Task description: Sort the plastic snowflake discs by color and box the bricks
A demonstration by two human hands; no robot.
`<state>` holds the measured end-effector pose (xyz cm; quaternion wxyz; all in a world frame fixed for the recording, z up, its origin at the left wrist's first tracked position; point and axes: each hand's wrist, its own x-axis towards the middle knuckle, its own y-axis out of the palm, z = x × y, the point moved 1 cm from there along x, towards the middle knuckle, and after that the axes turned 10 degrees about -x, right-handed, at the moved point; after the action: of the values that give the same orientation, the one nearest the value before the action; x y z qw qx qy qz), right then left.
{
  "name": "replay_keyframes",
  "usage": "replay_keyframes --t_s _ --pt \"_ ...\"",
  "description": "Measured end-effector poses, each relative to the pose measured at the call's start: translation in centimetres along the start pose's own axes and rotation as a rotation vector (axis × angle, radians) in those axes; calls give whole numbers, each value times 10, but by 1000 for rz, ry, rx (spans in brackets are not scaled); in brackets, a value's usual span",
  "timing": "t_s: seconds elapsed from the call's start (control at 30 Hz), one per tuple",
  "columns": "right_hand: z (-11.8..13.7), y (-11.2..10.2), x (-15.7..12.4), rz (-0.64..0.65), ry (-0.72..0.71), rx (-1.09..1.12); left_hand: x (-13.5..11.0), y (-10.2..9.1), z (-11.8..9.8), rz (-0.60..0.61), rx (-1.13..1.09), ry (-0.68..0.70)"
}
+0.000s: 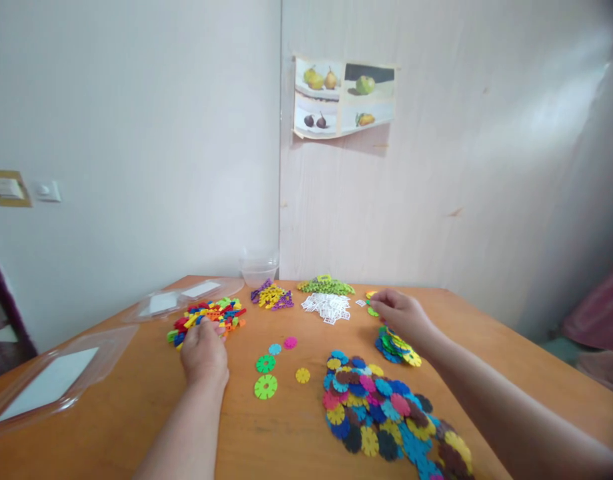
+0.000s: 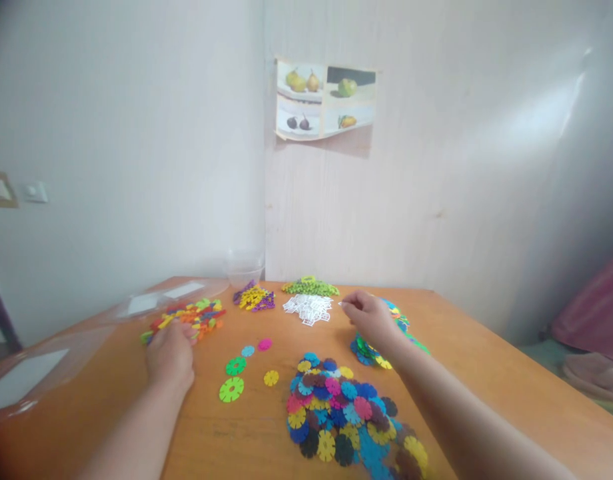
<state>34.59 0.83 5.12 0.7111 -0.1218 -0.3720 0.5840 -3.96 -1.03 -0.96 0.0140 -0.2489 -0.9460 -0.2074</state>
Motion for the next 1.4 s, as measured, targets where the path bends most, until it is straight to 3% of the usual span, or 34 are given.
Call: replay_keyframes --t_s 0.13,0.23,0.37,0.53,0.8,1.03,1.2,1.3,1.4 --pt "45 55 -8 337 -178 -103 -1 -1 0 -8 30 -32" --pt "62 96 -8 497 -235 -329 -1 -1 0 -9 34 -18" --pt "71 137 1 586 -236 -449 1 -1 2 -32 -1 -23" --pt "76 158 15 628 -258 -517 1 0 2 -36 -2 -36" --pt "77 145 15 672 -182 -402 -3 1 -3 -41 -5 -40" --pt "56 88 8 775 -62 -212 -1 1 0 -41 -26 -42" --pt "31 53 9 952 60 -124 0 2 1 -28 -30 -30" --pt "26 46 10 872 24 -197 -2 2 1 -26 -9 -24" --pt "35 53 8 786 -25 -220 -2 2 0 -15 10 -15"
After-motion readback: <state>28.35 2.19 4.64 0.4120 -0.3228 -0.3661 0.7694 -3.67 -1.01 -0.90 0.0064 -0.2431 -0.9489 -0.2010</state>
